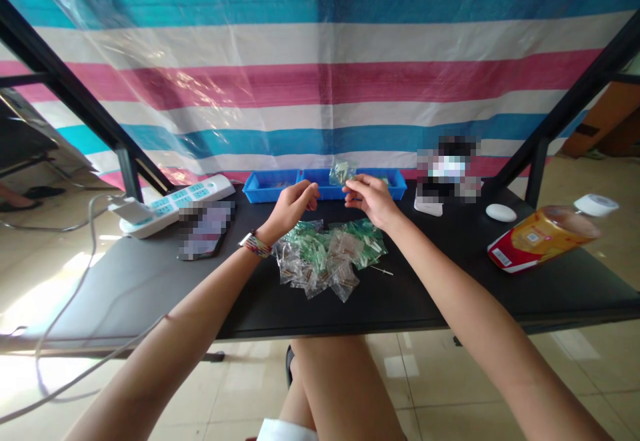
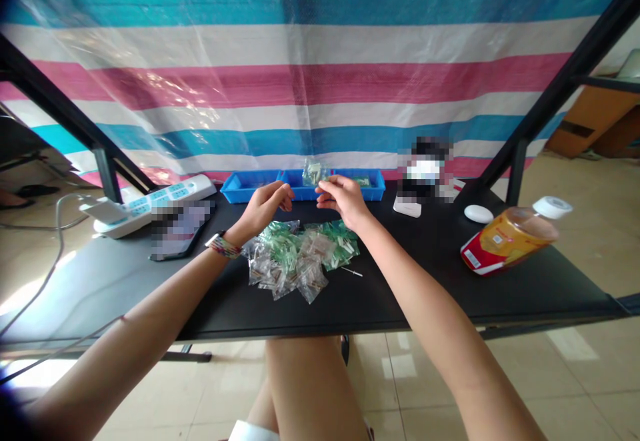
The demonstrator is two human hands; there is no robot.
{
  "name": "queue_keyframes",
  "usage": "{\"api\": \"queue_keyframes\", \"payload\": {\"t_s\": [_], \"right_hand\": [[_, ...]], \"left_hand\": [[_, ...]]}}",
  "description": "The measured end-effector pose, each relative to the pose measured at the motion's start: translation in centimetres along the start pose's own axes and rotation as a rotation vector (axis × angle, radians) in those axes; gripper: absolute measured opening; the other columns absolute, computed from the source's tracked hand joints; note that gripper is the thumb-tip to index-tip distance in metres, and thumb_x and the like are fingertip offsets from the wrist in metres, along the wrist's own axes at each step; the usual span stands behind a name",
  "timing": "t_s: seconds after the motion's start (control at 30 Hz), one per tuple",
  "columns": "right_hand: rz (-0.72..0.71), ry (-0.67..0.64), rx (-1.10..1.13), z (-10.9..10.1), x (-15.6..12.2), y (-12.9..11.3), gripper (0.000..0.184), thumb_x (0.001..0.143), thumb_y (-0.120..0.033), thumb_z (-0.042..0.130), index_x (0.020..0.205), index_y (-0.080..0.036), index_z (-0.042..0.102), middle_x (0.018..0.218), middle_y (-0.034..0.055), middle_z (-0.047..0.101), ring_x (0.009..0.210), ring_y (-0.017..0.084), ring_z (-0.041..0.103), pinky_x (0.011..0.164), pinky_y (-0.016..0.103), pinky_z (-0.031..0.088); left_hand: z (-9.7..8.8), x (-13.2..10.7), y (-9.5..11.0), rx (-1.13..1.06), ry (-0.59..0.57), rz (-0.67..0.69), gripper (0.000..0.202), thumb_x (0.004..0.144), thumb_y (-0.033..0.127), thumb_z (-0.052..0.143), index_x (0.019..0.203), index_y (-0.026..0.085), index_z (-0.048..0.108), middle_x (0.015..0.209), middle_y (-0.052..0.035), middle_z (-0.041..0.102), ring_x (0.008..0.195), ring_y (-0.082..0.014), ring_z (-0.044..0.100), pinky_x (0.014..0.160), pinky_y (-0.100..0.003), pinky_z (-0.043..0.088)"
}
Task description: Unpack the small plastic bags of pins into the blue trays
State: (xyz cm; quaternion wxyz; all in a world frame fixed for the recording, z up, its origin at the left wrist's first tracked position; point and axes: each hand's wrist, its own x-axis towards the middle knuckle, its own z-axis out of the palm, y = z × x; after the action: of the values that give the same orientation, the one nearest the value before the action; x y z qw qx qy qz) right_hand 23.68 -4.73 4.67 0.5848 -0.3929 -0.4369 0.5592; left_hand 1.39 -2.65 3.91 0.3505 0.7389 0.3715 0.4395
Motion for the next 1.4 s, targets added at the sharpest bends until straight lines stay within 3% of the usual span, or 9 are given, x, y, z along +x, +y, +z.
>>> {"api": "queue_keyframes", "payload": {"t_s": [0.2,0.33,0.43,0.53,0.63,0.8,1.0,1.17,1.4], "right_hand": [[-0.215,0.298,-0.028,-2.8,1.7,-0.2,0.023,0.084,-0.034,0.083,0.090,-0.020,0.066,0.087,0.0014,0.077,0.061,0.012,0.070,0.062,0.026,0.065],[-0.194,0.398,-0.042,-3.6,2.4,0.9,0.045,0.081,-0.033,0.083,0.121,-0.021,0.064,0.082,-0.0002,0.076,0.054,0.013,0.068,0.054,0.028,0.063],[-0.229,0.413,-0.120,-3.2,2.2,1.5,0.057,0.082,-0.032,0.076,0.135,-0.020,0.058,0.079,-0.0032,0.074,0.049,0.012,0.064,0.046,0.025,0.058],[-0.286,0.356,-0.251,-2.3,1.4,1.5,0.050,0.083,-0.033,0.070,0.130,-0.021,0.060,0.079,-0.0043,0.073,0.048,0.011,0.063,0.045,0.022,0.054],[-0.337,0.264,-0.355,-1.3,0.5,1.4,0.037,0.083,-0.032,0.066,0.118,-0.021,0.065,0.078,-0.0042,0.071,0.049,0.011,0.063,0.045,0.021,0.052],[-0.326,0.020,-0.515,-0.2,-0.6,1.8,0.021,0.087,-0.030,0.066,0.105,-0.021,0.071,0.086,0.0006,0.073,0.056,0.012,0.066,0.051,0.022,0.052],[-0.641,-0.327,-0.943,0.7,-2.2,2.1,0.048,0.088,-0.011,0.066,0.132,-0.029,0.073,0.135,0.0084,0.068,0.101,0.021,0.072,0.091,0.035,0.061],[-0.721,-0.232,-1.013,1.1,-2.5,2.7,0.024,0.102,-0.028,0.065,0.122,-0.030,0.080,0.141,0.0100,0.063,0.111,0.025,0.069,0.102,0.042,0.059],[-0.683,-0.170,-0.813,1.1,-1.8,3.0,0.022,0.102,-0.036,0.068,0.114,-0.029,0.085,0.137,0.0108,0.064,0.107,0.024,0.069,0.099,0.042,0.060]], "left_hand": [[-1.3,0.2,-0.5,0.214,-0.220,0.041,0.019,0.086,0.033,0.065,0.088,0.018,0.077,0.083,-0.0054,0.077,0.073,-0.0199,0.069,0.068,-0.028,0.050],[-2.0,0.5,-0.8,0.254,-0.412,0.018,0.019,0.075,0.026,0.069,0.087,0.020,0.083,0.087,-0.0051,0.081,0.076,-0.0218,0.071,0.070,-0.029,0.053],[-2.2,0.7,-1.3,0.259,-0.495,-0.012,0.018,0.071,0.026,0.073,0.085,0.022,0.083,0.082,-0.0042,0.080,0.073,-0.0213,0.070,0.068,-0.028,0.053],[-2.2,0.8,-1.7,0.271,-0.518,-0.003,0.011,0.074,0.026,0.070,0.078,0.020,0.078,0.077,-0.0038,0.077,0.069,-0.0189,0.068,0.066,-0.027,0.052],[-2.1,0.9,-1.7,0.207,-0.465,-0.008,0.012,0.078,0.030,0.070,0.077,0.019,0.073,0.073,-0.0036,0.073,0.066,-0.0169,0.064,0.063,-0.026,0.050],[-1.7,0.9,-0.7,-0.053,-0.230,0.000,0.016,0.082,0.032,0.074,0.083,0.018,0.065,0.075,-0.0024,0.068,0.065,-0.0149,0.064,0.060,-0.025,0.053],[-1.0,0.6,0.2,-0.340,-0.098,-0.107,0.035,0.084,0.040,0.083,0.099,0.018,0.060,0.083,-0.0002,0.067,0.065,-0.0135,0.070,0.063,-0.027,0.062],[-0.6,0.5,0.2,-0.484,-0.123,-0.202,0.037,0.081,0.036,0.085,0.105,0.018,0.063,0.085,-0.0020,0.071,0.072,-0.0166,0.075,0.070,-0.031,0.065],[-1.1,0.8,-0.2,-0.436,-0.061,-0.193,0.026,0.080,0.031,0.077,0.099,0.016,0.069,0.085,-0.0040,0.073,0.077,-0.0168,0.073,0.075,-0.030,0.064]]}}
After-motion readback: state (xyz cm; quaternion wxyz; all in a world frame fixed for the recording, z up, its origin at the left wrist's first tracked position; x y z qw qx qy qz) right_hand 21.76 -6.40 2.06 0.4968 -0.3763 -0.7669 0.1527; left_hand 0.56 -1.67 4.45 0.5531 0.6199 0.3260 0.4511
